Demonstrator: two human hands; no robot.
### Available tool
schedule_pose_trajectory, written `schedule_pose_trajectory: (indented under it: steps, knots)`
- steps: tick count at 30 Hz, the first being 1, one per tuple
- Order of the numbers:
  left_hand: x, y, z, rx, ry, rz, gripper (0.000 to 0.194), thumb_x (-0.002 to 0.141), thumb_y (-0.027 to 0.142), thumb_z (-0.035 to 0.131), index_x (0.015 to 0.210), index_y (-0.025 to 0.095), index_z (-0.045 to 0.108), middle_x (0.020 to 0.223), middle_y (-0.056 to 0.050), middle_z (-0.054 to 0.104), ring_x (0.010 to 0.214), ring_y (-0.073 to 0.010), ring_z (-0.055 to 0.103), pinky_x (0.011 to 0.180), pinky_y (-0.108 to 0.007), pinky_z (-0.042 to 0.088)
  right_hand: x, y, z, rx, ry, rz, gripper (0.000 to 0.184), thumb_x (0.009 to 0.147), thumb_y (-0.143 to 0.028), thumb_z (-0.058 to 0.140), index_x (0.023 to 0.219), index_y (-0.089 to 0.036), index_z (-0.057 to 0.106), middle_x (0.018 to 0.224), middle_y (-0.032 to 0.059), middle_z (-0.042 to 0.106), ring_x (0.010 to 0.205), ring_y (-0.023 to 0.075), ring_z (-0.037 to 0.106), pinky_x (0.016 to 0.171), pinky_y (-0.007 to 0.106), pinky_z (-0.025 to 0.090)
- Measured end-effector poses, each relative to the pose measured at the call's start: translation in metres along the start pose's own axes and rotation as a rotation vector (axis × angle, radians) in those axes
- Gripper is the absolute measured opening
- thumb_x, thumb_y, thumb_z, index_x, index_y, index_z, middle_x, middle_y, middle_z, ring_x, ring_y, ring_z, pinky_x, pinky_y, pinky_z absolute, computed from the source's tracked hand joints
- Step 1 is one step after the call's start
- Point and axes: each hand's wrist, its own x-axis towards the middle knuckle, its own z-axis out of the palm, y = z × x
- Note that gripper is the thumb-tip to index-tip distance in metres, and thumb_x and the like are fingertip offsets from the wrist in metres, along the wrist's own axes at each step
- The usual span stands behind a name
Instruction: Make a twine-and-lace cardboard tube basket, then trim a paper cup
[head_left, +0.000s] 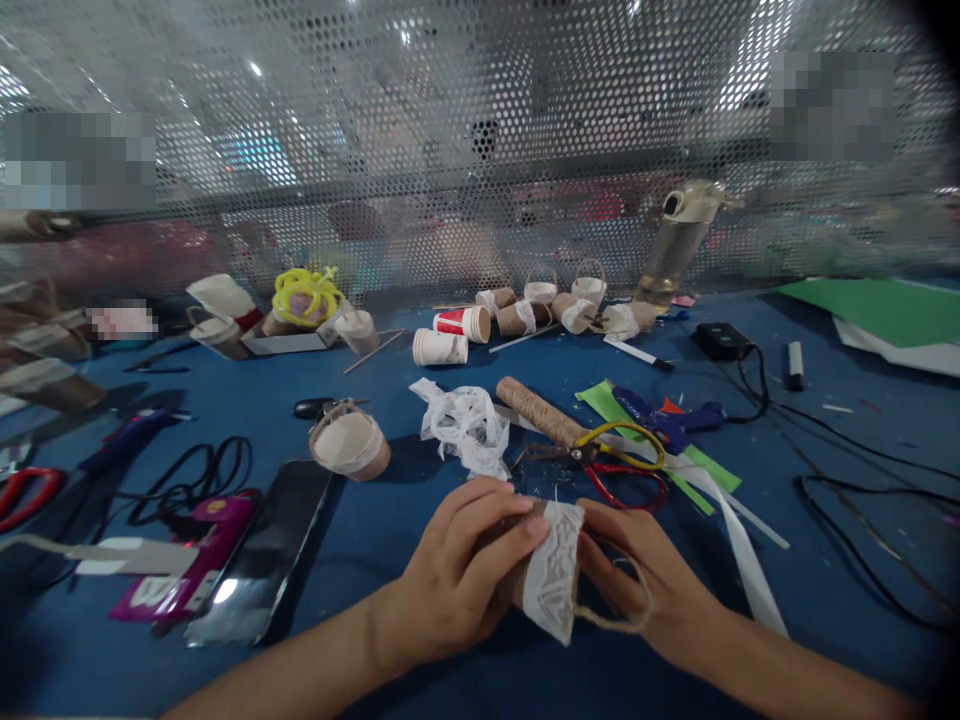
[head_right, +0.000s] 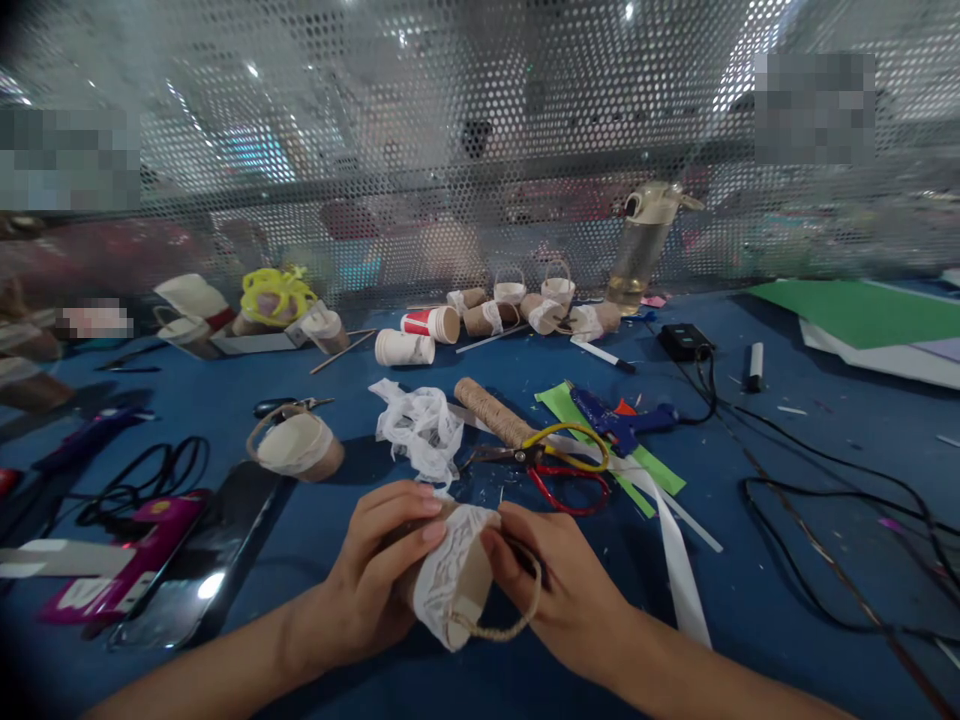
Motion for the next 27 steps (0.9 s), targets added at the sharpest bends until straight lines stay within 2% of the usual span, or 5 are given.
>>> schedule_pose_trajectory:
  steps: [6,12,17,22,27]
  knots:
    - [0.0014,-0.0014,-0.0001,0.001,0.008,0.01,0.047,0.09,0.007,0.057,0.137,0.012,0.048,0.124,-0.018,0.057,0.121,-0.0301,0.054,0.099,-0.051,0.054,-0.0008,0.0001,-0.0012,-0.092,0.005,0.005,0.045,0.101,-0.056,0.041,0.076,-0.02,0.051,0.065,-0.0032,0.045,0.055,0.011,0.038,0.051,0.024,0.032]
    - [0.0046,-0.0025,0.0023,-0.031,0.033,-0.064,0.055,0.092,0.015,0.061,0.143,0.014,0.042,0.124,-0.018,0.056,0.116,-0.0301,0.056,0.097,-0.051,0.054,-0.0013,-0.001,-0.0012,-0.127,0.032,-0.067,0.039,0.101,-0.052,0.043,0.083,-0.021,0.057,0.068,0.0013,0.058,0.062,0.0151,0.055,0.058,0.025,0.046]
    - [0.0053,-0.0025,0.0011,-0.035,0.036,-0.035,0.051,0.091,0.01,0.059,0.141,0.012,0.044,0.123,-0.018,0.056,0.117,-0.0294,0.056,0.098,-0.05,0.054,-0.0023,-0.0003,-0.0013,-0.113,0.054,-0.065,0.038,0.099,-0.052,0.047,0.079,-0.021,0.058,0.063,0.0008,0.057,0.068,0.0182,0.06,0.062,0.027,0.05]
    - [0.005,-0.0027,-0.0009,-0.002,-0.003,-0.008,0.048,0.092,0.01,0.057,0.139,0.013,0.046,0.123,-0.017,0.056,0.119,-0.0292,0.055,0.1,-0.05,0.054,0.0,-0.0021,-0.0021,-0.061,0.011,-0.012,0.042,0.097,-0.057,0.049,0.075,-0.021,0.054,0.061,-0.0008,0.053,0.069,0.0184,0.059,0.064,0.026,0.05]
    - [0.0081,-0.0024,-0.0017,0.006,0.011,0.001,0.046,0.092,0.008,0.054,0.137,0.014,0.047,0.12,-0.017,0.059,0.115,-0.0281,0.057,0.097,-0.048,0.056,0.002,-0.0059,-0.0038,-0.03,0.005,-0.009,0.045,0.097,-0.058,0.046,0.072,-0.021,0.051,0.059,-0.0018,0.051,0.067,0.0172,0.056,0.063,0.026,0.049]
